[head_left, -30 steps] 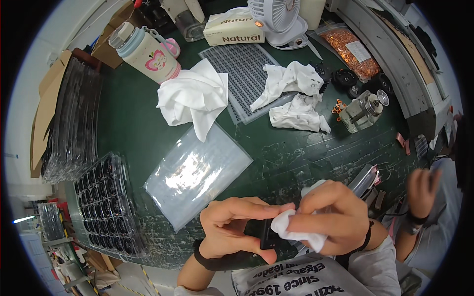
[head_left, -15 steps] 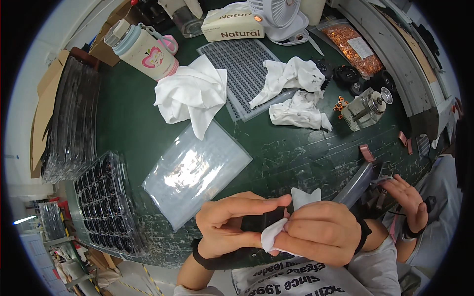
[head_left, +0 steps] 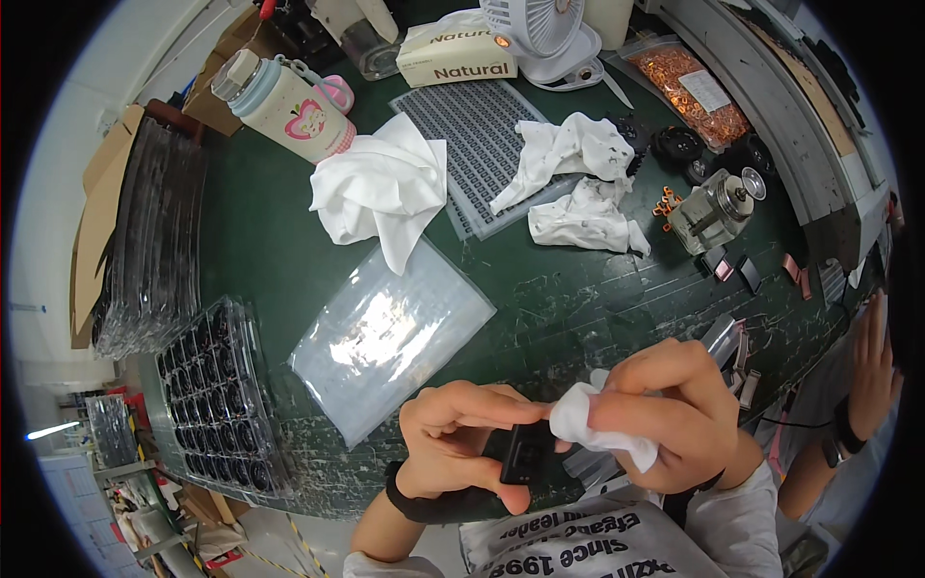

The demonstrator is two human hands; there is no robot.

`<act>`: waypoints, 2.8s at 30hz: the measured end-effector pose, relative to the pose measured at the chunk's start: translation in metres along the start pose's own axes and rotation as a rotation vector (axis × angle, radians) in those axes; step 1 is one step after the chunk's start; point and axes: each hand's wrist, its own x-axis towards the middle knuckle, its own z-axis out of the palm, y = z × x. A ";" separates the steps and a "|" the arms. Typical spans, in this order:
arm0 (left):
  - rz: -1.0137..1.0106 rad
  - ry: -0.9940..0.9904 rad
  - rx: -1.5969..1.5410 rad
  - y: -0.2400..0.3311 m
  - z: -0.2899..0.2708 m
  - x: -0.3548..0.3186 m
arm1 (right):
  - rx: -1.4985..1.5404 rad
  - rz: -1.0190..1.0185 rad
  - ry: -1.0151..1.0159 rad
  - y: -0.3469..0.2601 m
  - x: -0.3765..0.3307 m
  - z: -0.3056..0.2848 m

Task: Inspecting and cleaning small electronic components at a workbench in a manufacturing environment.

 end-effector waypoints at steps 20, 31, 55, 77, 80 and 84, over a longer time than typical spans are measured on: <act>0.010 0.039 0.146 -0.003 -0.009 -0.008 | -0.145 -0.167 -0.098 0.002 -0.008 0.003; -0.061 0.171 0.159 0.014 0.001 0.001 | -0.106 -0.297 -0.093 -0.007 -0.004 0.007; -0.049 0.759 0.683 0.024 -0.001 -0.169 | -0.786 0.132 -0.492 -0.008 -0.091 -0.065; 0.146 0.699 0.905 0.010 0.000 -0.189 | -0.371 -0.125 -0.550 -0.045 -0.066 0.035; 0.100 0.489 1.015 -0.022 -0.031 -0.168 | -0.295 0.072 -0.448 -0.026 -0.116 0.038; 0.086 0.265 1.192 -0.038 -0.029 -0.150 | -0.127 0.188 -0.074 -0.020 -0.135 0.038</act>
